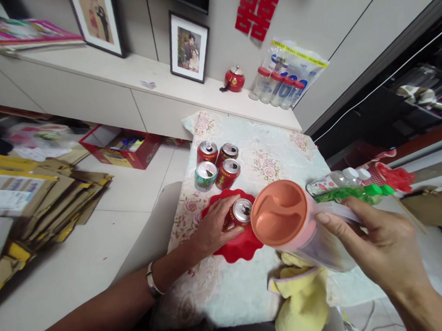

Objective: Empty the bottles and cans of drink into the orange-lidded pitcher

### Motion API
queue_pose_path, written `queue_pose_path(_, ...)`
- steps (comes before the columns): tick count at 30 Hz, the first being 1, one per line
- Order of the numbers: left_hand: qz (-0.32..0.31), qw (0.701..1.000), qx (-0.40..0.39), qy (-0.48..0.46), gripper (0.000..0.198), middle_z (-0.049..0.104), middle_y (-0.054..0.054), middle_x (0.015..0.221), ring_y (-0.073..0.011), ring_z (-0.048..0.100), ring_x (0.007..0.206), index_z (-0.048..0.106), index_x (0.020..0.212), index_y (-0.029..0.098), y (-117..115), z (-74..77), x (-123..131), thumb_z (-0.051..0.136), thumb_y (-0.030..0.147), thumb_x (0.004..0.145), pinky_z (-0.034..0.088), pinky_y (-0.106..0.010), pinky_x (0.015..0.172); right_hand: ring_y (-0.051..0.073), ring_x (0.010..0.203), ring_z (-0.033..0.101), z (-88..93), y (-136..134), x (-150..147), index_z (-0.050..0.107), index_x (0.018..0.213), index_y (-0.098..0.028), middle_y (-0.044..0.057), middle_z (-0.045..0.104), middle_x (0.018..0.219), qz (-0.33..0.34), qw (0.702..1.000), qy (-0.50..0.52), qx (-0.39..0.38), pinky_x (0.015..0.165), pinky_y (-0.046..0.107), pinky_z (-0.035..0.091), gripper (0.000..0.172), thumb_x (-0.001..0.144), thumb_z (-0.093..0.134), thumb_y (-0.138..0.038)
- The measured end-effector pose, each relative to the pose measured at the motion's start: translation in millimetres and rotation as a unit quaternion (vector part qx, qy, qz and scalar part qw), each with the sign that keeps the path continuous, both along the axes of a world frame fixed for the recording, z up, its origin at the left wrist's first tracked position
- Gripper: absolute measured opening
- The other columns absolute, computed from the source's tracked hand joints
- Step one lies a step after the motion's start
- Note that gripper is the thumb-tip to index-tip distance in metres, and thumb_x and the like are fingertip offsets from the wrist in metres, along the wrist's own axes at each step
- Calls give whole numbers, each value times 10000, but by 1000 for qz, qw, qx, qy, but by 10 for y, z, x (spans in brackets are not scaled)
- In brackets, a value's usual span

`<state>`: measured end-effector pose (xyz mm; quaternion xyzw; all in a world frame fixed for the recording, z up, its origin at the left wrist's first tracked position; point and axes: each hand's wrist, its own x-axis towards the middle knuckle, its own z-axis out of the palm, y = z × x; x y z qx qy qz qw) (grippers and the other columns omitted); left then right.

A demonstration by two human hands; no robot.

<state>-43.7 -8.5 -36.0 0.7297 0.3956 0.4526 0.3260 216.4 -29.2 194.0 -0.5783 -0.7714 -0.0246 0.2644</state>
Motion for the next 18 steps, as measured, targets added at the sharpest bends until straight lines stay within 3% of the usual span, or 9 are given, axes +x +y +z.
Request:
queue_pose_path(13, 2, 1000, 6, -3, 759, 641, -193, 1586, -403, 619, 1479, 434, 1590, 242, 2, -12, 4, 804, 312, 932, 491, -670, 1236, 129, 381, 455, -16, -13, 34, 700, 612, -242, -47, 497, 457, -18, 1000, 5, -15, 351, 242, 370, 570, 847, 751, -758)
queue_pose_path(18, 0, 1000, 8, -3, 757, 641, -198, 1585, -401, 624, 1472, 427, 1589, 230, 2, -1, -1, 801, 309, 935, 497, -665, 1230, 108, 389, 452, 11, -28, 4, 699, 604, -232, -22, 672, 581, -9, 1000, 1, 1, 349, 237, 365, 579, 854, 752, -751)
